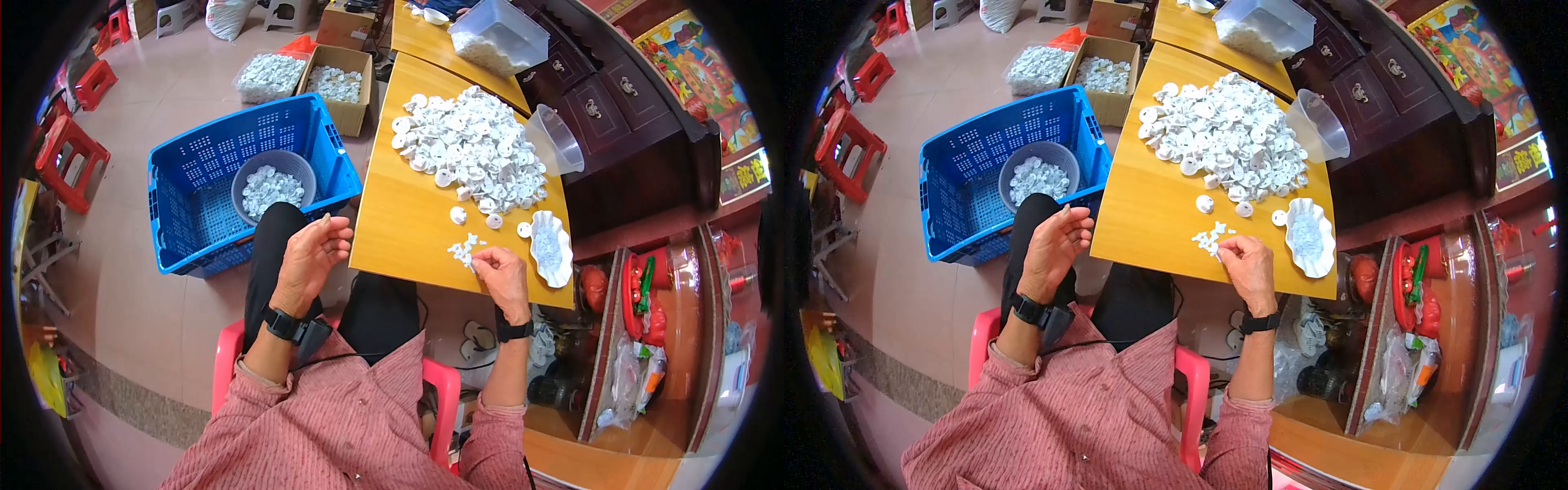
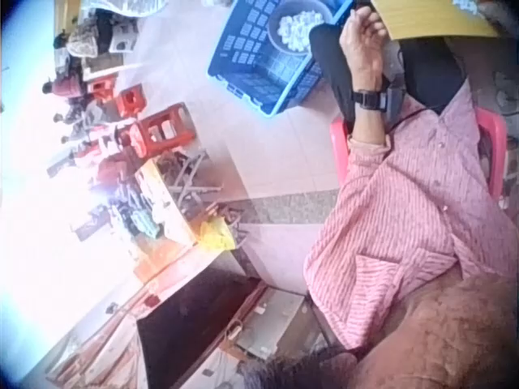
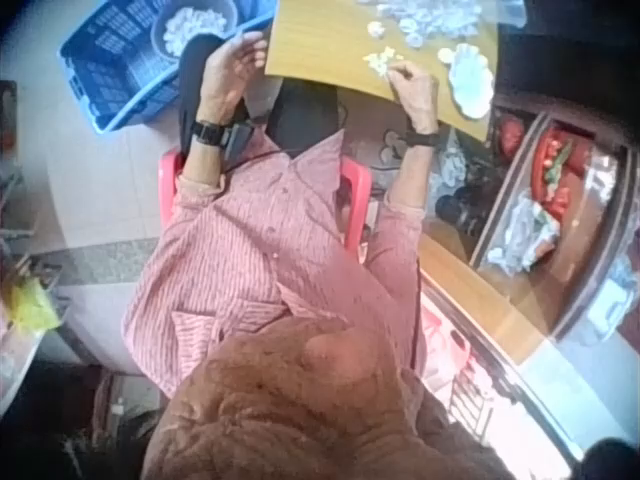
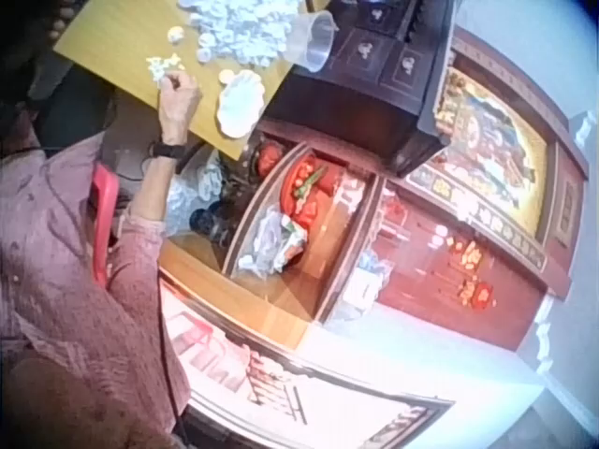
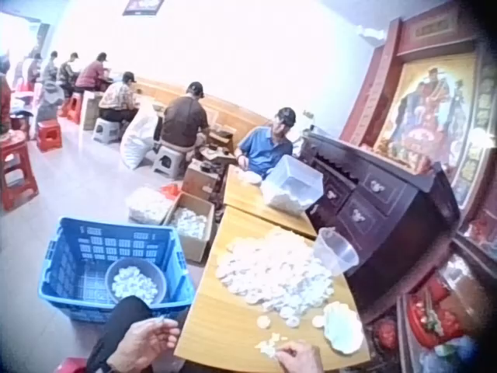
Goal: The recorder is assembling small white plastic components by hand in a factory or workshop setting.
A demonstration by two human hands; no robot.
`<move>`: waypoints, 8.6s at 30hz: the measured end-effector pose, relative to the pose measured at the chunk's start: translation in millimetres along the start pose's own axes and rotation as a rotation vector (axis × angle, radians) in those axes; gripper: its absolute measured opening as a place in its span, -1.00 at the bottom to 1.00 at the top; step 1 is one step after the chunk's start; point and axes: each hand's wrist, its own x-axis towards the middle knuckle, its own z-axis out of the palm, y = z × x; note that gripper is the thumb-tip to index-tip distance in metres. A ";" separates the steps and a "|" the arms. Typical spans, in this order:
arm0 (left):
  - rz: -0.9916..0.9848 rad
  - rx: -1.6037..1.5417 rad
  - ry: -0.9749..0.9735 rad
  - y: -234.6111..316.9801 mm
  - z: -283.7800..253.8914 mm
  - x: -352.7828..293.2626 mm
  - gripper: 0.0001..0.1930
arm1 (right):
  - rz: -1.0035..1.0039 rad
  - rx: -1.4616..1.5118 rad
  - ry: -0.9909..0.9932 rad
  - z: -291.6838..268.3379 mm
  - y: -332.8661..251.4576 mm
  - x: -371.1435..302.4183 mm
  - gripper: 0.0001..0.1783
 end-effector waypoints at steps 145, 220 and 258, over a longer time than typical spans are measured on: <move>0.094 0.312 -0.386 -18.8 35.7 -28.3 -0.64 | -0.431 0.048 0.269 79.3 -127.1 -64.8 -0.61; 0.068 0.324 -0.207 11.3 34.8 -29.7 -0.73 | -0.255 0.308 0.263 87.3 -128.4 -64.6 -0.71; 0.790 0.467 -0.566 72.4 185.1 -166.1 -0.83 | -0.210 0.100 0.239 95.9 -70.9 -80.5 -0.83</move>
